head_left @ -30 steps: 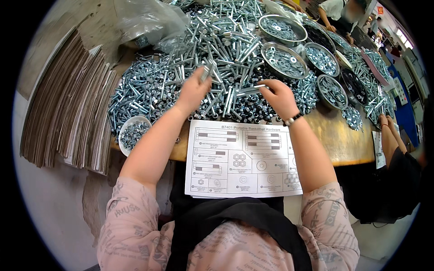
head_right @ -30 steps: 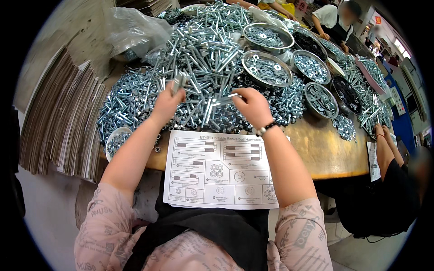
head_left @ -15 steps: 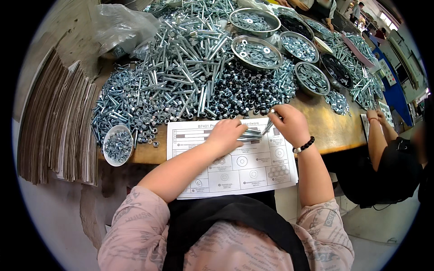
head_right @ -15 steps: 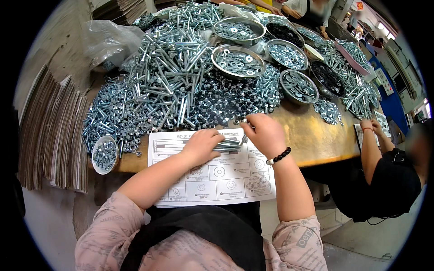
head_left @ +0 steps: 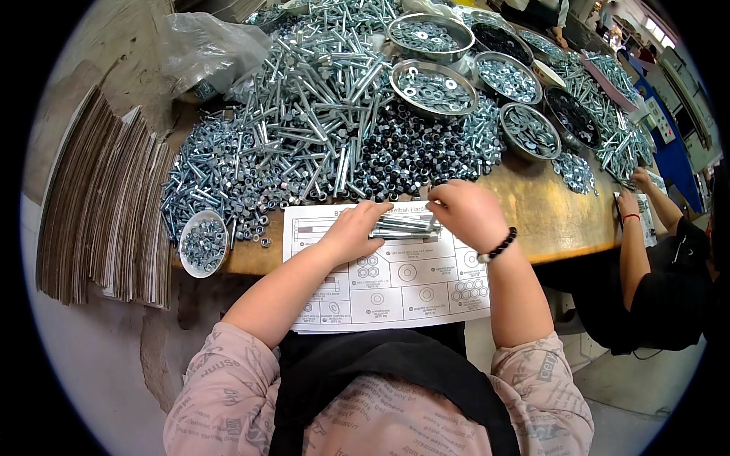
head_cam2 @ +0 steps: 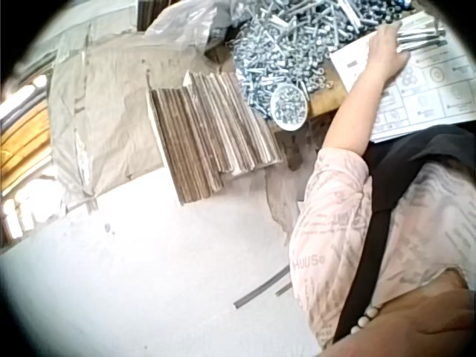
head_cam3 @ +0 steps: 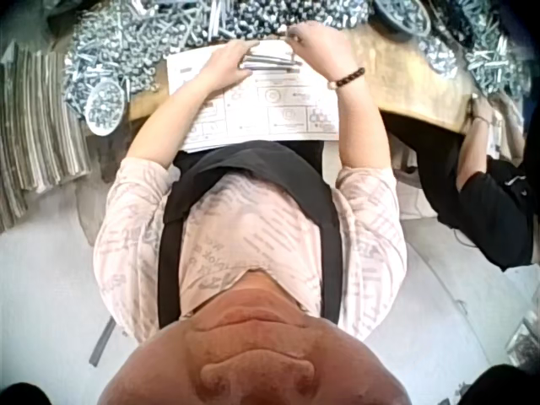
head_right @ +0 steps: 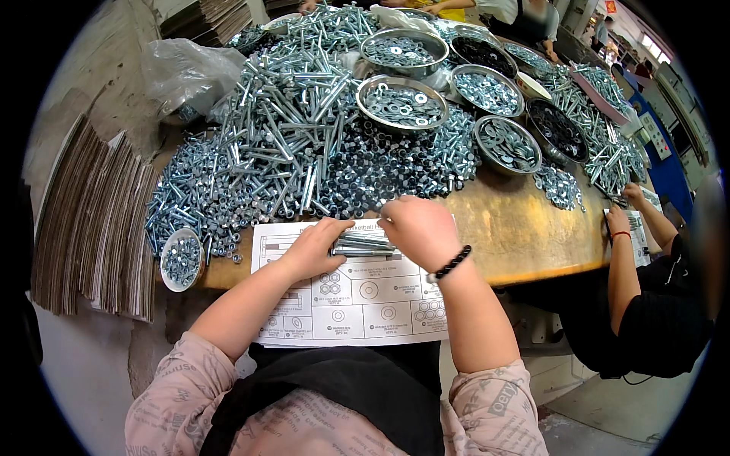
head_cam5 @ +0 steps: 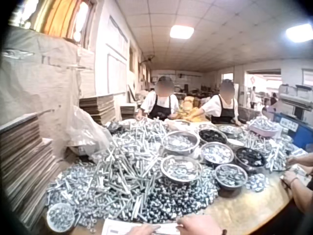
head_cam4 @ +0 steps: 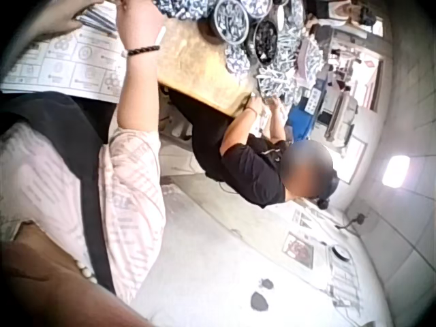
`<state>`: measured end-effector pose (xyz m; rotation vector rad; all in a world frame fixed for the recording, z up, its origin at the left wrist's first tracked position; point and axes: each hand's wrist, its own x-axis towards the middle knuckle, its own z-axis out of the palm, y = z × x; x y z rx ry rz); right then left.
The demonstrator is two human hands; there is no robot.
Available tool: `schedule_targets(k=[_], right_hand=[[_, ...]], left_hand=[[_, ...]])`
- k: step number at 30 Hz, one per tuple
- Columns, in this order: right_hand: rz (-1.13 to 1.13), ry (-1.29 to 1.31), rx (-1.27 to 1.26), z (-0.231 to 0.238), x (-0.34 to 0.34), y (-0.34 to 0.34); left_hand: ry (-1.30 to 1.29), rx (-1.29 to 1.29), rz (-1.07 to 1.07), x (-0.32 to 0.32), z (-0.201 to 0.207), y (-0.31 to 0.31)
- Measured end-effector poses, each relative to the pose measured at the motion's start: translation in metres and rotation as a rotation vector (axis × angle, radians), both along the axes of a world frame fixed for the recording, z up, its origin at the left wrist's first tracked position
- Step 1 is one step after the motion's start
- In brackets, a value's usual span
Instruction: The person sorts metal fasteners from a large pile on a table and places them onto a printed layout sheet. They pick bolts, nuts, and washers from the bulk pile and arrange them in designated spots on the sheet, occasionally adjusting the sheet or reaching into bowls of sorted parts.
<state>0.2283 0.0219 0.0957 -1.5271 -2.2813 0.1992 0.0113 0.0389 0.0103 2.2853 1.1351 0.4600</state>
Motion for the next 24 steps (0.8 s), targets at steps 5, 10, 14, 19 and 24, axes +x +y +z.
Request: schedule_targets(k=[5,10,14,19,24], right_hand=[[0.004,0.396,-0.148,-0.037,0.015,-0.014],[0.106,0.165,0.026,-0.084,0.022,-0.021],[0.024,0.135,0.177,-0.088,0.026,-0.023],[-0.286,1.293,-0.392,-0.092,0.016,-0.021],[-0.227,1.693,-0.432,-0.112,-0.009,-0.009]], left_hand=[[-0.007,-0.062,-0.055,0.008,-0.001,0.002],[0.093,0.119,-0.110,0.004,0.002,-0.006],[0.173,0.264,-0.119,0.002,-0.001,-0.009],[0.040,0.210,0.031,0.010,-0.008,-0.010],[0.116,0.119,0.106,0.029,-0.002,-0.012]])
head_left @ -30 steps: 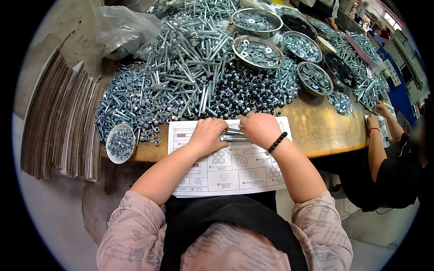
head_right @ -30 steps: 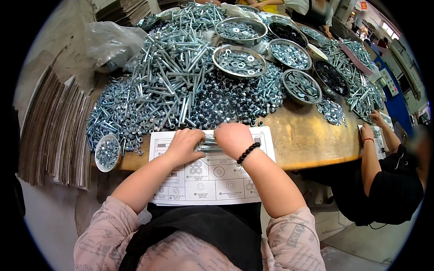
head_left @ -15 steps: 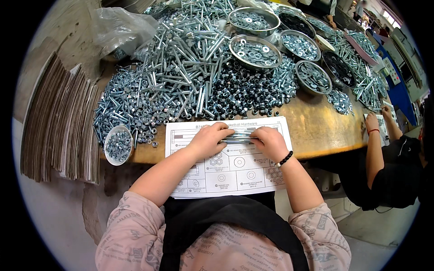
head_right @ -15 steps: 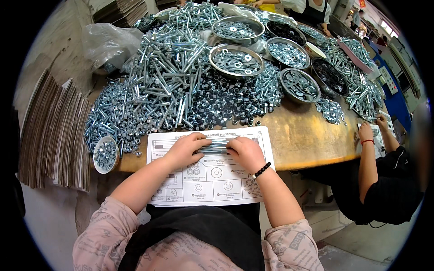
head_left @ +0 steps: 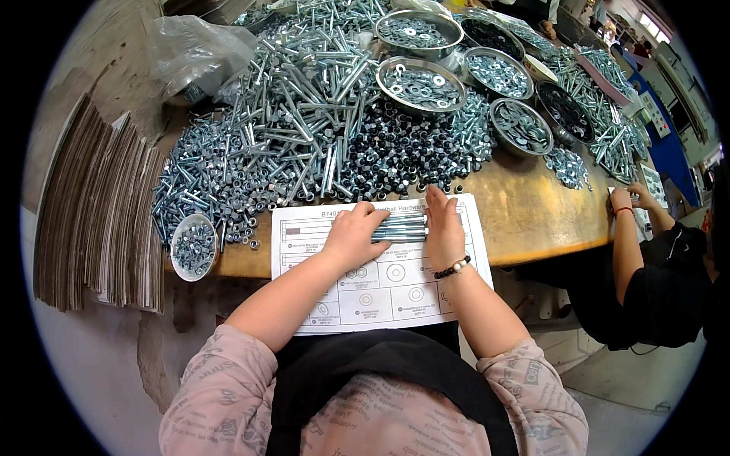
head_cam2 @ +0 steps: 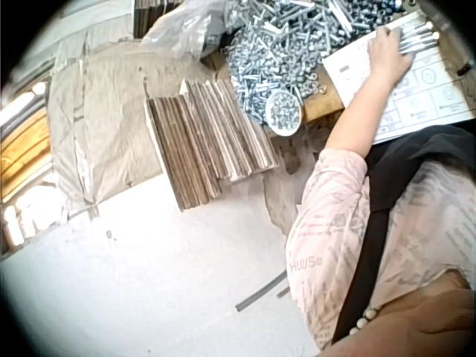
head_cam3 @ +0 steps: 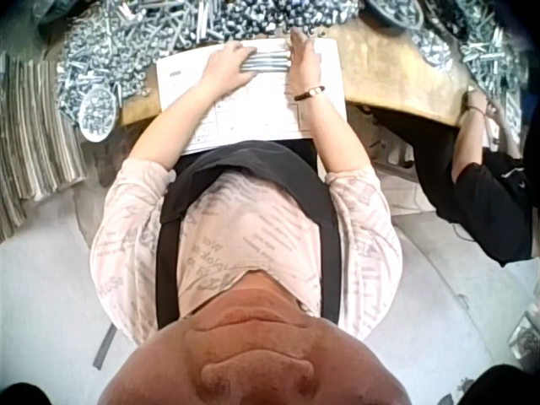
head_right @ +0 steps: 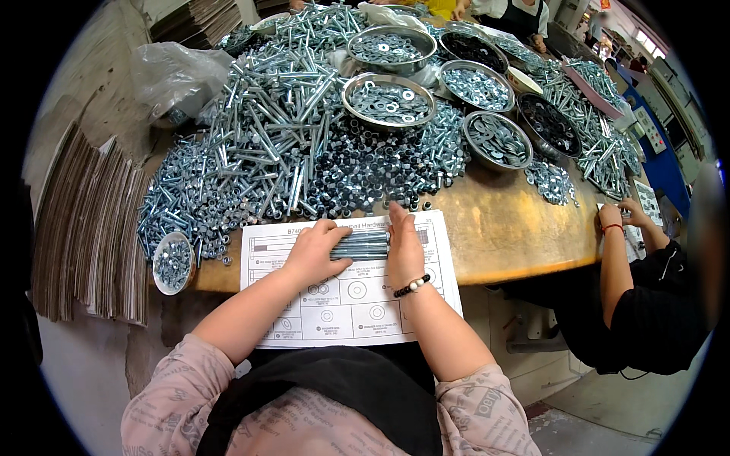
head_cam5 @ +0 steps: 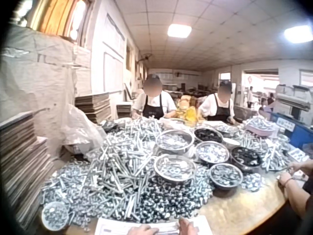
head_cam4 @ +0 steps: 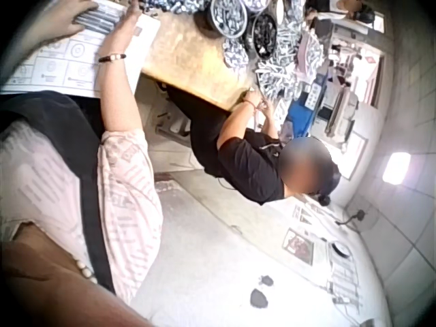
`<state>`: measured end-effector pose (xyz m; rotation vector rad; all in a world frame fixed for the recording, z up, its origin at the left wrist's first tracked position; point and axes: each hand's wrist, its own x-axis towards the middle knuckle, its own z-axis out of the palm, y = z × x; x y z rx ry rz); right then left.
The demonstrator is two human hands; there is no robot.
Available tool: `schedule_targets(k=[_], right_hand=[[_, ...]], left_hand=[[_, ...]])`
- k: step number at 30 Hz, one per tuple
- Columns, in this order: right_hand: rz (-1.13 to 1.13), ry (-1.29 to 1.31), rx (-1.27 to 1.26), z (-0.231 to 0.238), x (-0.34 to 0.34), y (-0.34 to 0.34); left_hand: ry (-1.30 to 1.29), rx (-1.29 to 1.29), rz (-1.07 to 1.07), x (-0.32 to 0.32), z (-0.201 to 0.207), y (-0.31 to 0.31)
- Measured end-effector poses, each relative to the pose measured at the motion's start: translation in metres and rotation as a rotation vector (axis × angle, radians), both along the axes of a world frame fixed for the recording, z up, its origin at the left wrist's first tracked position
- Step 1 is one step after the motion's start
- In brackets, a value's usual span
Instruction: The person sorts metal fasteners from a large pile on a table and places them onto a printed layout sheet. They pick bolts, nuts, and washers from the bulk pile and arrange them in designated spots on the sheet, occasionally adjusting the sheet or reaching into bowls of sorted parts.
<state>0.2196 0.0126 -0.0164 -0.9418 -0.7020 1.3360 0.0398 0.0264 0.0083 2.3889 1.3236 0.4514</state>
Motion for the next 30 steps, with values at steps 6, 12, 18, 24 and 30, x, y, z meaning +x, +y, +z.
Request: schedule_targets(k=[6,12,18,24,30], right_hand=[[0.030,-0.086,-0.014,0.002,0.019,0.001],[-0.245,-0.898,0.019,-0.008,0.097,0.049],[-0.253,-1.509,-0.127,-0.008,0.145,0.095],[-0.424,-1.553,-0.121,-0.001,0.133,0.110],[-0.177,-1.688,-0.184,0.005,0.140,0.128]], left_hand=[[0.067,-0.009,0.063,0.011,0.003,-0.003],[0.093,-0.041,0.077,0.013,0.004,-0.002],[0.041,0.136,0.057,0.009,-0.012,-0.002],[-0.027,0.125,0.047,0.006,-0.015,-0.003],[-0.063,0.174,0.040,0.005,-0.020,-0.002]])
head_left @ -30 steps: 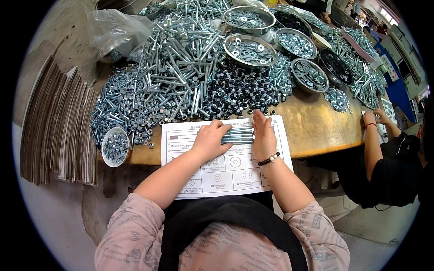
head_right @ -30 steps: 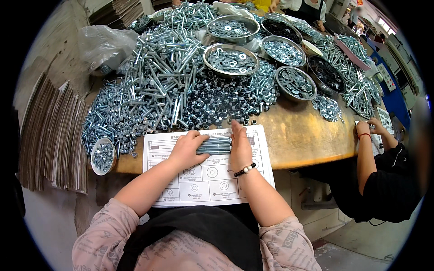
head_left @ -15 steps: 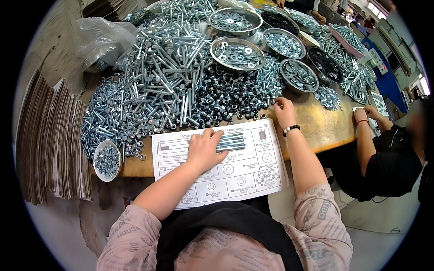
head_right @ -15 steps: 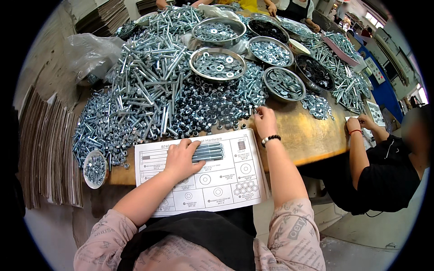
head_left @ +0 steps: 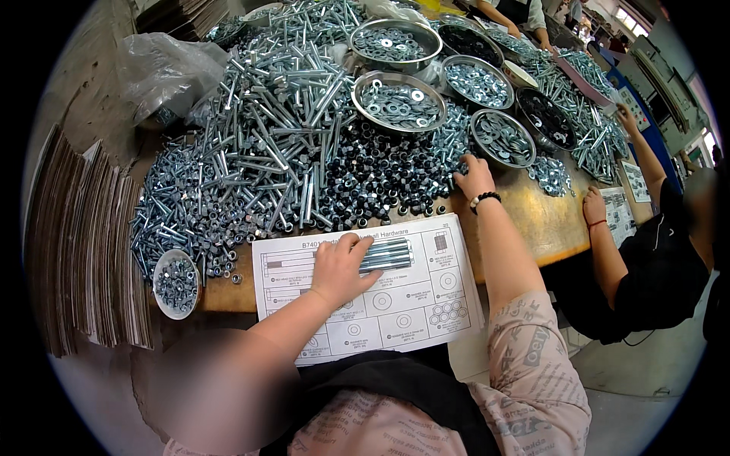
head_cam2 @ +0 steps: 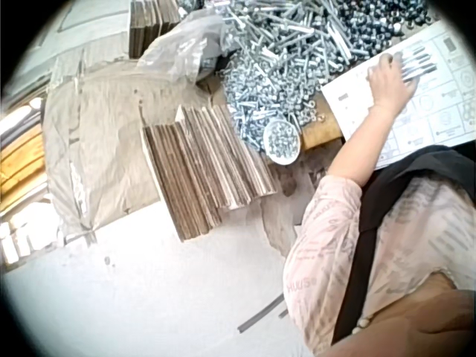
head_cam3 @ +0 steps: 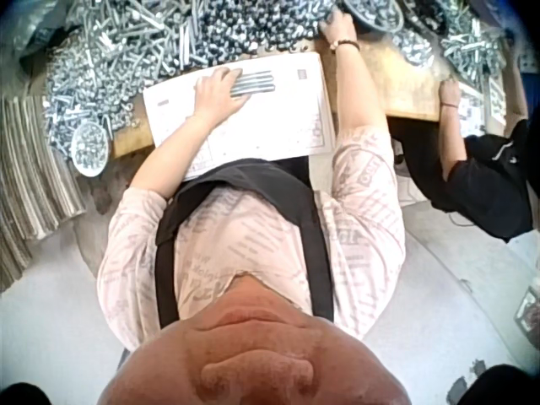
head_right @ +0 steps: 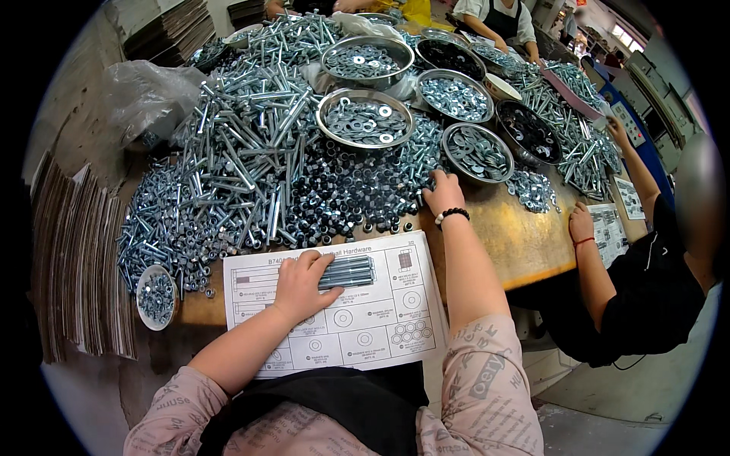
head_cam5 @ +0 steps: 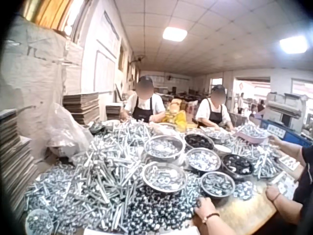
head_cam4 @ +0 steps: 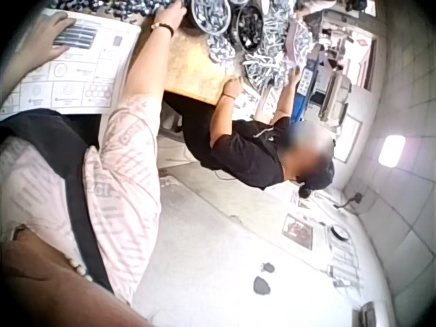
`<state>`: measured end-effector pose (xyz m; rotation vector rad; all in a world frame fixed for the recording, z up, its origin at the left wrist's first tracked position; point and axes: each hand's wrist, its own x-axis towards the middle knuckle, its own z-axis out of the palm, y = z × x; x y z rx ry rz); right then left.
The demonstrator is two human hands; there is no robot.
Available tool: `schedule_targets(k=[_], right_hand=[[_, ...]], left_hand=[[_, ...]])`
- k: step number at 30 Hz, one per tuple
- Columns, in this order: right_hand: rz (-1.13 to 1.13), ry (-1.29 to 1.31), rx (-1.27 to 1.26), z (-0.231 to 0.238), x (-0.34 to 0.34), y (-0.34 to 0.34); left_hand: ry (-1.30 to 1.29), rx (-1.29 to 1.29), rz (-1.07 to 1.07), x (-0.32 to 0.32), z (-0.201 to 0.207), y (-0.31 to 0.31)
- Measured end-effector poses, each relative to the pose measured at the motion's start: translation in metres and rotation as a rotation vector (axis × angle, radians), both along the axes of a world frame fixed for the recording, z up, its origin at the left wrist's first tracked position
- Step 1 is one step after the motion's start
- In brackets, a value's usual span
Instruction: The person sorts metal fasteners from a large pile on a table and places them onto a printed layout sheet. They pick bolts, nuts, and washers from the bulk pile and arrange them in designated spots on the sheet, occasionally adjusting the sheet or reaching into bowls of sorted parts.
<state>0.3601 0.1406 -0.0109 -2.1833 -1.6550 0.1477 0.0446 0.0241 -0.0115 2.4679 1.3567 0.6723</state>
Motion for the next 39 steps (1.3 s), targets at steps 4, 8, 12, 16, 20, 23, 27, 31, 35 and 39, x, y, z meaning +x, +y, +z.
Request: schedule_targets(k=[4,8,12,16,20,23,27,31,35,39], right_hand=[[0.139,-0.301,-0.121,0.009,0.001,0.011],[0.295,-0.454,-0.113,0.008,0.010,0.014],[0.291,-0.412,-0.089,0.006,0.012,0.011],[0.252,-0.328,-0.027,0.018,0.004,0.001],[0.262,-0.093,0.157,0.036,-0.014,-0.034],[0.623,-0.132,0.204,0.042,-0.030,-0.082],[0.843,-0.439,0.096,0.042,-0.037,-0.123],[0.696,-0.127,0.245,0.034,-0.030,-0.135],[0.478,0.340,0.060,0.044,-0.029,-0.130],[0.503,0.492,-0.133,0.048,-0.045,-0.117]], left_hand=[[-0.006,0.040,0.001,0.000,0.000,0.000],[0.001,0.033,0.004,0.000,0.003,0.000],[0.003,0.010,-0.005,-0.001,0.000,0.002],[-0.002,-0.040,0.005,-0.001,-0.001,0.002],[-0.008,-0.053,0.024,0.001,0.003,0.000],[-0.002,-0.057,0.027,0.001,0.004,-0.002],[-0.030,-0.067,0.029,0.003,0.009,-0.003],[-0.185,0.074,0.078,-0.003,0.006,-0.002],[-0.257,0.204,-0.050,0.008,0.015,-0.003],[-0.219,0.116,-0.202,0.043,0.027,0.006]])
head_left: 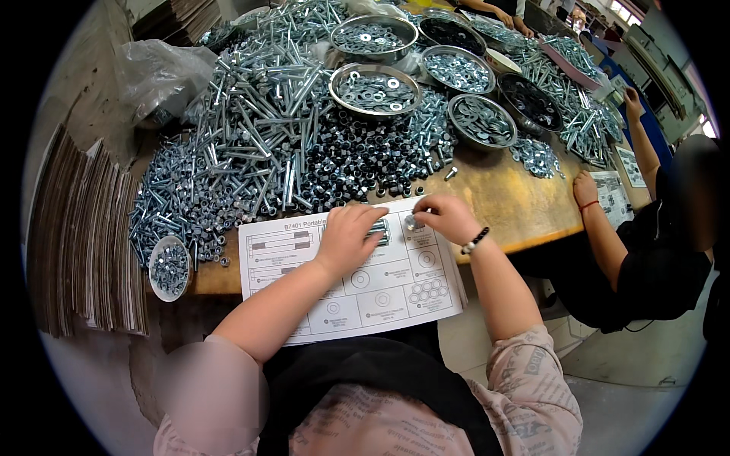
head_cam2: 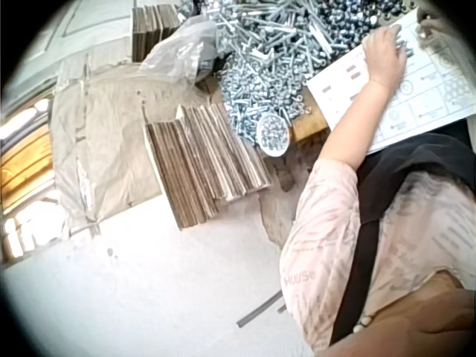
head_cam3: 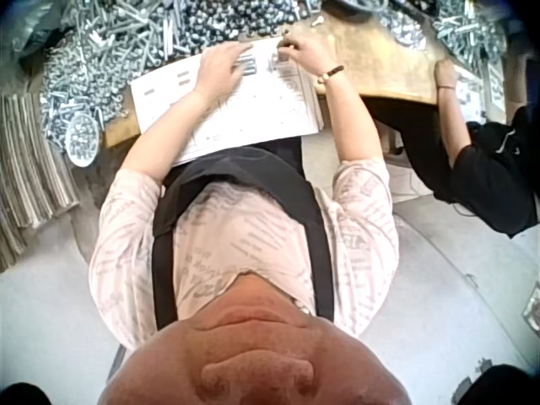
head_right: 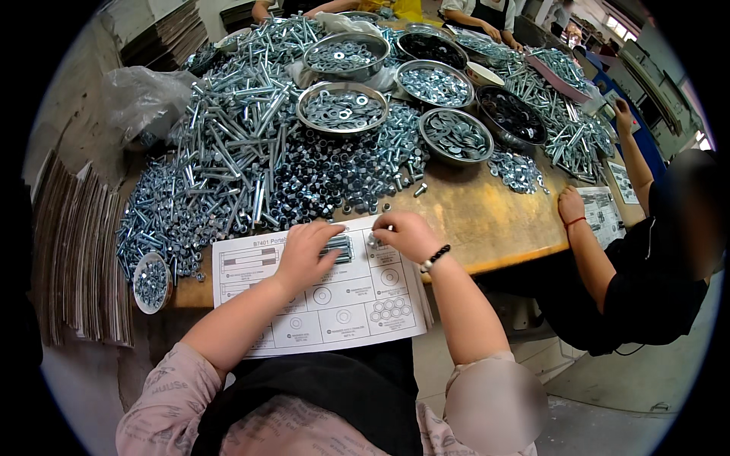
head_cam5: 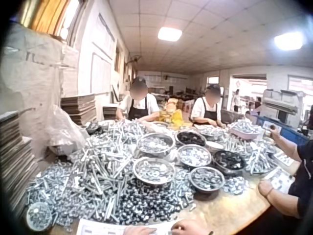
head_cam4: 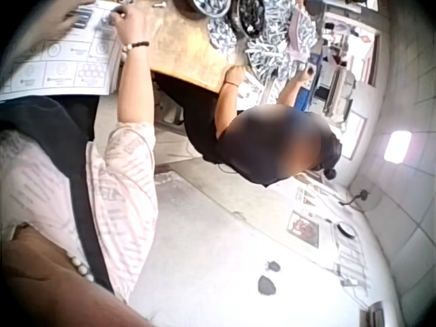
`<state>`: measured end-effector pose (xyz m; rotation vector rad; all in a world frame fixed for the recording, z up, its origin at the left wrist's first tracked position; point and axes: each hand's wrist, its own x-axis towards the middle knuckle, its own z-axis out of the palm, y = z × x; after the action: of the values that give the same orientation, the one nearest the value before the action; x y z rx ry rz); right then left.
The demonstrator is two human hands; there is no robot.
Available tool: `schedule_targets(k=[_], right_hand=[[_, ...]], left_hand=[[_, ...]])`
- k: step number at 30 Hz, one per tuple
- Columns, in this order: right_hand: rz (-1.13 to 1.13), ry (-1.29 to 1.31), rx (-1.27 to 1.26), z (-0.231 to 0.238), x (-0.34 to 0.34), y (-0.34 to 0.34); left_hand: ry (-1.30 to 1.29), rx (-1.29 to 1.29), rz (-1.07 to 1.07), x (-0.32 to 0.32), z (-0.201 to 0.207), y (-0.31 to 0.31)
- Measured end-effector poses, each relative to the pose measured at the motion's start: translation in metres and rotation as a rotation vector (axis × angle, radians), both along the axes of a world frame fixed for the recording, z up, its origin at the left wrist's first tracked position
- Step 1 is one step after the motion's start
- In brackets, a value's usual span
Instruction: The person sorts metal fasteners from a large pile on a table and places them onto a printed layout sheet. They pick bolts, nuts, and washers from the bulk pile and arrange them in designated spots on the sheet, occasionally adjusting the sheet or reaching into bowls of sorted parts.
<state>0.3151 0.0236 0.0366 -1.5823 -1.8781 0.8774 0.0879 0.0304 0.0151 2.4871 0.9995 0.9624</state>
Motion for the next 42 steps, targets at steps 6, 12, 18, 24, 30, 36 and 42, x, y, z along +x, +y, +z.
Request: schedule_targets(k=[6,12,18,24,30,36,42], right_hand=[[-0.054,-0.148,0.200,-0.026,-0.003,0.012],[0.029,-0.397,0.156,-0.031,0.007,0.003],[-0.288,-0.451,0.034,-0.020,0.005,-0.011],[-0.205,-0.259,0.117,-0.024,0.010,-0.005],[-0.189,-0.191,0.088,-0.036,0.009,-0.001],[-0.245,-0.087,0.131,-0.055,0.007,-0.002],[-0.254,-0.058,0.152,-0.049,0.010,-0.002]], left_hand=[[0.347,-0.082,-0.018,0.040,0.009,0.015],[0.391,-0.009,0.025,0.057,-0.012,0.026],[0.354,-0.029,0.028,0.068,-0.016,0.017],[0.278,-0.012,0.064,0.072,-0.019,0.007],[0.241,0.022,0.080,0.074,-0.022,0.005],[0.235,-0.003,0.082,0.075,-0.024,0.006],[0.303,-0.090,0.091,0.070,-0.009,0.003]])
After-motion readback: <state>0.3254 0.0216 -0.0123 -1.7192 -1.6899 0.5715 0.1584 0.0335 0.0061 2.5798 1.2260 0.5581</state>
